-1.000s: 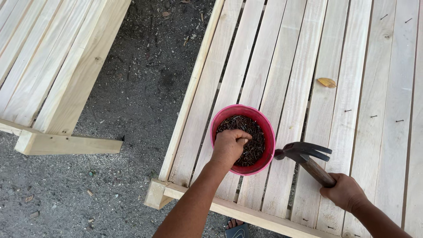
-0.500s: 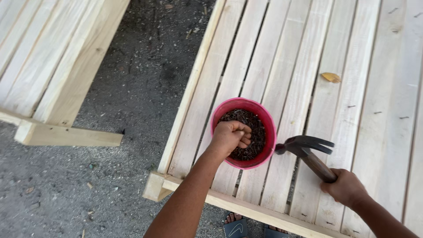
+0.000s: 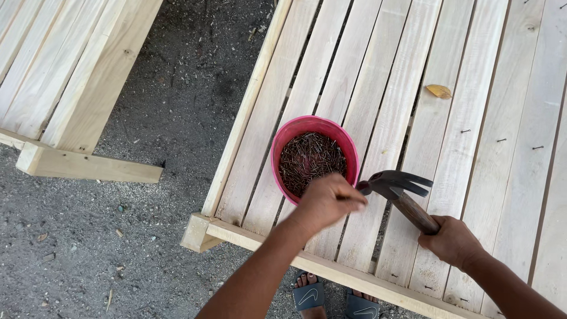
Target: The person hammers nails into a slatted wooden frame outdoors. They repeatedly take nails by hand from a pink bucket of nails, position each nail on a wood slat, and drive it in with a claw hammer, working along the frame.
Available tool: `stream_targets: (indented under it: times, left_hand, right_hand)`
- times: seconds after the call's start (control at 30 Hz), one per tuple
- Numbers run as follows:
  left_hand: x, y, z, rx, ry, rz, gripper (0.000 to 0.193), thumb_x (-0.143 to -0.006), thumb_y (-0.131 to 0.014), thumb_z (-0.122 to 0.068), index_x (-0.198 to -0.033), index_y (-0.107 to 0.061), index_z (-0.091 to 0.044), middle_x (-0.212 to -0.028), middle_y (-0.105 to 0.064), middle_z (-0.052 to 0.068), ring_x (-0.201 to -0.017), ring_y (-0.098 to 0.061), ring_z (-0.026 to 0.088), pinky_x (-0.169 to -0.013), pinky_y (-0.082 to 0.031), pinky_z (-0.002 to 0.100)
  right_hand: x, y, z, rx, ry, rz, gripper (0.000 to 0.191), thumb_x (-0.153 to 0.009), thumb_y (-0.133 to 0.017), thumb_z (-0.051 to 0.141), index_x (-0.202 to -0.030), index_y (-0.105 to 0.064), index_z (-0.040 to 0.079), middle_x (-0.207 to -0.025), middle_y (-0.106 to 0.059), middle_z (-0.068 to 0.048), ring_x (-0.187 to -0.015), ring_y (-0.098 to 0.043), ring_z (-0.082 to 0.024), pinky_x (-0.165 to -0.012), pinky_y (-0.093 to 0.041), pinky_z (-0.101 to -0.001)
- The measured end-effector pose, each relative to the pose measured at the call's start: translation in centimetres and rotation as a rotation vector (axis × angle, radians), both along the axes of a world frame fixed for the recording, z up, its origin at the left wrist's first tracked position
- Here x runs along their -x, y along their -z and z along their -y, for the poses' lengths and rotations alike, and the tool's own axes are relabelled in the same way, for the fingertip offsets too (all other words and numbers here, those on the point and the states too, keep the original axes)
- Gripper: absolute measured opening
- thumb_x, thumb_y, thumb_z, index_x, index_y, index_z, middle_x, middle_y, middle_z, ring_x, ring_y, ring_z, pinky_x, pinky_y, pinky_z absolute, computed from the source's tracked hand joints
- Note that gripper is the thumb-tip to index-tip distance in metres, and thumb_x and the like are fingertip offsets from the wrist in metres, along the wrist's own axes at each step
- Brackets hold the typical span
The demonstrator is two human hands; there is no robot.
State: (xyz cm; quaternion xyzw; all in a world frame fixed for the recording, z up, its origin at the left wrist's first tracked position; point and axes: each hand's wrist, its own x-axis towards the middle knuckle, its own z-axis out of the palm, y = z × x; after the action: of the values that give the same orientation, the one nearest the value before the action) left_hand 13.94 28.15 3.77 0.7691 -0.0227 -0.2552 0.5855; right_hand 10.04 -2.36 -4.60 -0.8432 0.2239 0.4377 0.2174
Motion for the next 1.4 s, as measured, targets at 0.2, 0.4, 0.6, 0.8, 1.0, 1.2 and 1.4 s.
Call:
stream_targets:
  times: [0.2,0.4,0.6,0.8,1.0,1.2,1.4]
  left_hand:
    - [5.1,3.9,0.2,-0.129,0.22,-0.22,0.009,-0.09,-0.074,-0.01,-0.098,-0.076,-0.012,-0.092,-0.077,0.007,-0.077,-0.073,0.012,-0.075,-0.063,0.029]
    - [6.7,7.8,-0.6,-0.21,0.377,-0.037,0.016,-0.087,-0.071,-0.006,-0.099,-0.079,-0.012,-0.096,-0.077,0.008,-0.085,-0.075,0.018,-0.083,-0.06,0.032]
    - [7.0,8.6,0.1,-0.328,0.568,0.195,0.009,-0.083,-0.076,-0.016,-0.089,-0.082,-0.019,-0.094,-0.068,0.0,-0.094,-0.068,0.02,-0.087,-0.057,0.037]
    - [7.0,8.0,0.1,-0.395,0.66,0.295,0.01,-0.088,-0.073,-0.018,-0.09,-0.082,-0.021,-0.096,-0.066,-0.001,-0.093,-0.068,0.02,-0.087,-0.057,0.037]
    - [6.8,7.7,0.3,-0.429,0.666,0.258,0.01,-0.086,-0.075,-0.018,-0.09,-0.082,-0.021,-0.097,-0.065,-0.001,-0.093,-0.068,0.02,-0.087,-0.057,0.037]
    - [6.8,7.8,0.4,-0.455,0.663,0.213,0.01,-0.083,-0.076,-0.018,-0.09,-0.082,-0.02,-0.097,-0.065,-0.002,-0.095,-0.067,0.019,-0.089,-0.057,0.036]
    - [6.6,7.5,0.4,-0.462,0.65,0.2,0.01,-0.084,-0.077,-0.015,-0.092,-0.082,-0.017,-0.098,-0.065,-0.002,-0.098,-0.067,0.019,-0.091,-0.056,0.036]
  right_hand:
    - [2.5,-2.2,2.4,0.049,-0.324,-0.133,0.035,-0.09,-0.073,0.022,-0.124,-0.072,0.016,-0.081,-0.078,-0.005,-0.068,-0.071,-0.016,-0.078,-0.066,-0.0343]
    - [5.9,-4.5,2.7,0.079,-0.43,-0.261,0.037,-0.089,-0.075,0.023,-0.126,-0.074,0.02,-0.099,-0.08,0.001,-0.094,-0.074,-0.012,-0.1,-0.06,-0.0321]
    - [6.2,-5.1,1.8,0.062,-0.374,-0.283,0.037,-0.09,-0.074,0.025,-0.125,-0.073,0.016,-0.101,-0.086,-0.003,-0.096,-0.076,-0.014,-0.101,-0.061,-0.032]
    - [6.1,-5.4,1.5,0.064,-0.374,-0.309,0.038,-0.089,-0.076,0.024,-0.127,-0.073,0.015,-0.1,-0.086,-0.003,-0.095,-0.077,-0.014,-0.1,-0.061,-0.0312]
    - [6.6,-5.6,1.9,0.123,-0.402,-0.294,0.042,-0.091,-0.074,0.023,-0.133,-0.069,0.017,-0.099,-0.085,-0.002,-0.092,-0.077,-0.013,-0.096,-0.063,-0.0283]
    - [6.4,-6.7,1.4,0.017,-0.257,-0.256,0.052,-0.09,-0.077,0.019,-0.139,-0.063,0.016,-0.094,-0.082,-0.004,-0.089,-0.078,-0.014,-0.095,-0.059,-0.0289]
    - [6.1,-8.4,-1.3,0.092,-0.474,-0.235,0.039,-0.092,-0.07,0.021,-0.13,-0.073,0.02,-0.096,-0.082,0.001,-0.088,-0.077,-0.01,-0.097,-0.06,-0.0285]
